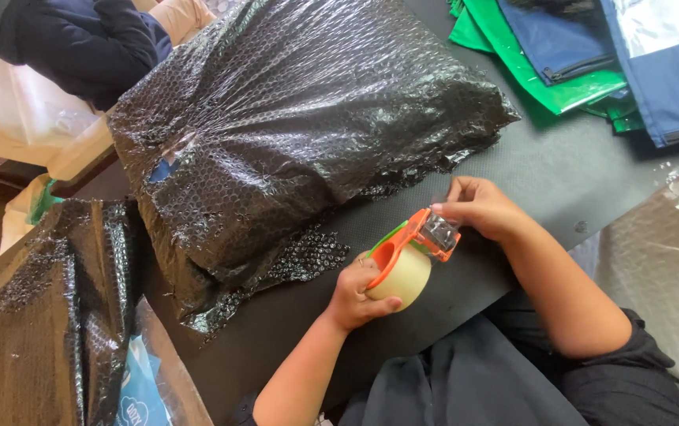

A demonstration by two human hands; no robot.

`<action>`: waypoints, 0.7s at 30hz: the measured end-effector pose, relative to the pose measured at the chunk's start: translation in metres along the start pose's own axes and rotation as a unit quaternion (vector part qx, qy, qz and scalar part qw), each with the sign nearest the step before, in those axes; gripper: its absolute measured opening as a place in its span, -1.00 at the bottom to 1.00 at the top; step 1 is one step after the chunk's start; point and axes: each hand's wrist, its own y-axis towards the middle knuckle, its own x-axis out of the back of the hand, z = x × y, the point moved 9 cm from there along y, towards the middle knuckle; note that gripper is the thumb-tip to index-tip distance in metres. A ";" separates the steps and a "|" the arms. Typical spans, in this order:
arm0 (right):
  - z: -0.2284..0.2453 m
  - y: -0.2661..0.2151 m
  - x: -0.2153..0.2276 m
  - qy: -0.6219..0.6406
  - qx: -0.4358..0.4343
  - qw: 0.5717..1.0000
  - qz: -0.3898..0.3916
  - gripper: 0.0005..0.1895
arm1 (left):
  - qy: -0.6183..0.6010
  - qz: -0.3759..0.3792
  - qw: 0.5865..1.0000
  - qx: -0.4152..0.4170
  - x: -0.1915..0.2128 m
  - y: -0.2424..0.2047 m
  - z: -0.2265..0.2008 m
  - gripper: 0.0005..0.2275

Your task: Securing a bubble-wrapped object using a handheld tape dispenser on a workshop table.

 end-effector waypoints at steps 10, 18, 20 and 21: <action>0.018 -0.036 0.018 -0.143 0.050 0.980 -0.131 -0.72 | 0.010 0.012 1.000 -0.007 0.000 -0.005 -0.010 -0.62; 0.019 -0.101 0.197 0.065 0.212 0.873 -0.435 -0.60 | 0.045 0.028 0.999 0.007 -0.001 0.012 -0.034 -0.62; 0.023 -0.123 0.225 0.096 0.233 0.828 -0.500 -0.58 | 0.100 0.056 0.993 0.015 -0.008 0.022 -0.052 -0.59; 0.017 -0.133 0.237 0.149 0.238 0.797 -0.535 -0.54 | 0.105 0.053 0.993 0.011 -0.008 0.022 -0.053 -0.58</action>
